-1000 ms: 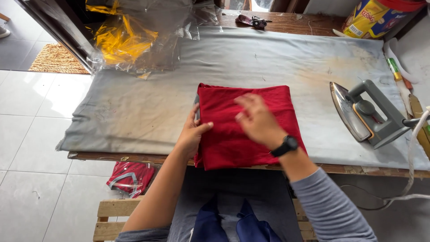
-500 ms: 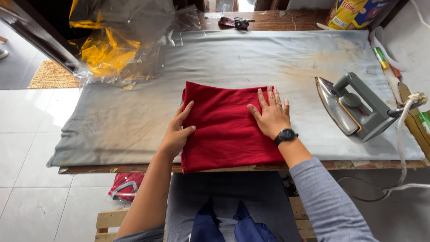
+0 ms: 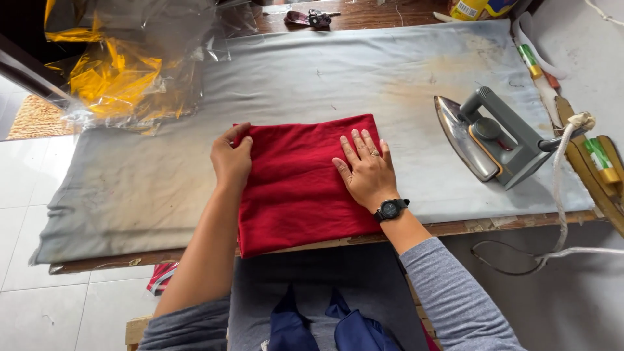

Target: The person irons a red t-shirt on an ironing board, smoothing the body and sleeves, then folds the shirt and places it into a clear plastic bag. The person uses a steam iron and handles the shirt and bag by hand.

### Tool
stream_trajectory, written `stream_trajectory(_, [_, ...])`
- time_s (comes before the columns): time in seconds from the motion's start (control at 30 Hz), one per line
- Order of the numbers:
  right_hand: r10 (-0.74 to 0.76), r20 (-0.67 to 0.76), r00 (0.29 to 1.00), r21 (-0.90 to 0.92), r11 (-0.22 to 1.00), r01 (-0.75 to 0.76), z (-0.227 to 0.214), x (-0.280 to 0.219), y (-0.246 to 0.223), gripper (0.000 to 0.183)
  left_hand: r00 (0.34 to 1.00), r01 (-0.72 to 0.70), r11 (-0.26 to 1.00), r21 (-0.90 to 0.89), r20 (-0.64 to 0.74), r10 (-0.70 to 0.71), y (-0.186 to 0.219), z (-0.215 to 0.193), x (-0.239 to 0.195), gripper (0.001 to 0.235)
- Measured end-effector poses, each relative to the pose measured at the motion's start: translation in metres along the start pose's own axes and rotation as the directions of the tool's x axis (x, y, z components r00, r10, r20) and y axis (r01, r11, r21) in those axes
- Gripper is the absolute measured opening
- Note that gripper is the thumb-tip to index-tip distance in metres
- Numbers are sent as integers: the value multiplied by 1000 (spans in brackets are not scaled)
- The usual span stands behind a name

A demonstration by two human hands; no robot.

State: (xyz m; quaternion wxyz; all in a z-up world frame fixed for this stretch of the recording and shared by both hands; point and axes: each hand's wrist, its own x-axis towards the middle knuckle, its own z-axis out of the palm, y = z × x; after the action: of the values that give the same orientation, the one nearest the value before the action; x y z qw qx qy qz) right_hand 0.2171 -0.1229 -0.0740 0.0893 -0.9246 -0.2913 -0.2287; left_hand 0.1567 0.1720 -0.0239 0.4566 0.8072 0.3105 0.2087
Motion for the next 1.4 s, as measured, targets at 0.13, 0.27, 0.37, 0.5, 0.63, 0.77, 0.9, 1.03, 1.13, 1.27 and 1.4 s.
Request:
stream_trajectory(0.13, [-4, -16, 1000, 3, 1000, 4, 3, 2, 0, 59, 999, 36, 984, -174, 19, -33, 0, 0, 19, 34])
stream_trajectory(0.27, [-1, -30, 1000, 30, 1000, 2, 7, 2, 0, 59, 999, 6, 980, -199, -49, -16, -40, 15, 29, 31])
stream_trajectory(0.37, [9, 1, 1000, 35, 999, -9, 4, 1, 0, 59, 922, -313, 907, 281, -140, 361, -71, 31, 34, 30])
stream_trajectory(0.5, [12, 56, 998, 54, 998, -15, 2, 3, 1, 60, 855, -309, 598, 739, -60, 515, 19, 18, -57, 50])
stream_trajectory(0.63, [17, 210, 977, 82, 996, -35, -34, -7, -8, 68, 776, -626, 556, 546, 365, 515, 49, 4, -129, 70])
stream_trajectory(0.77, [-36, 343, 939, 151, 988, -17, -79, -43, -15, 85, 771, -570, 634, 522, 607, 193, 43, -2, -137, 84])
stream_trajectory(0.9, [-17, 318, 948, 113, 993, -20, -68, -65, 5, 83, 762, -592, 633, 499, 603, 237, 34, -3, -135, 84])
stream_trajectory(1.03, [-22, 303, 953, 104, 995, -10, -78, -52, 42, 83, 752, -609, 619, 496, 611, 249, 28, -20, -142, 84])
stream_trajectory(1.13, [75, 93, 993, -108, 992, -65, -104, -12, 106, 88, 749, -661, 531, 530, 509, 423, -9, -25, -149, 82])
stream_trajectory(1.27, [450, 136, 883, -407, 838, -364, -116, 34, 194, 76, 686, -715, 469, 518, 394, 611, -31, -44, -163, 82])
stream_trajectory(1.4, [557, 266, 787, -462, 790, -403, -83, 48, 236, 84, 691, -706, 467, 532, 375, 618, -41, -48, -170, 81])
